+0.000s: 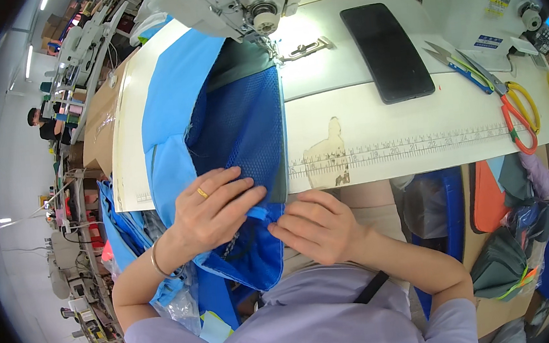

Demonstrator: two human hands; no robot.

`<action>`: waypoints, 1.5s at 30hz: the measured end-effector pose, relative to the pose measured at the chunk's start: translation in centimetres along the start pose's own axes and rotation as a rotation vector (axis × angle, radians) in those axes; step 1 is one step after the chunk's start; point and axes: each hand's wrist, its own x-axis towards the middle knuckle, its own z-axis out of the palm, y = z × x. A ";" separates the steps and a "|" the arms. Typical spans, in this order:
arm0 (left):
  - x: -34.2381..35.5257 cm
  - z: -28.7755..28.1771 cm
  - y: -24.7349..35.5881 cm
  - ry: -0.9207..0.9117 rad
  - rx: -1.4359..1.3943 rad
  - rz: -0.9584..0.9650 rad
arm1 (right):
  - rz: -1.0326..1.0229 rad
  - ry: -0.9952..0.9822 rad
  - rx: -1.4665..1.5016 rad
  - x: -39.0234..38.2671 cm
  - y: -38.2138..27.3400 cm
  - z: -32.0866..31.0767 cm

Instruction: The person operates an industrial sewing machine to stitch a blue fabric bag. They align the edges of the bag, guide the material under the needle, and sew along the seams. The person repeatedly adjusts the fabric and rotates the bag to sew different sections.

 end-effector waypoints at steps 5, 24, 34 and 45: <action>-0.2 0.7 0.3 -0.045 0.007 -0.011 | 0.030 -0.011 0.014 -0.8 0.1 0.1; 4.2 0.6 -2.0 0.100 -0.177 -0.108 | 0.014 -0.232 -0.077 2.6 2.3 -1.4; 5.7 4.6 -6.3 -0.046 -0.007 -0.196 | 0.007 -0.282 -0.057 3.3 2.4 -1.4; 7.1 3.7 -8.3 -0.130 -0.205 -0.187 | 0.037 -0.341 -0.002 4.0 2.7 -1.8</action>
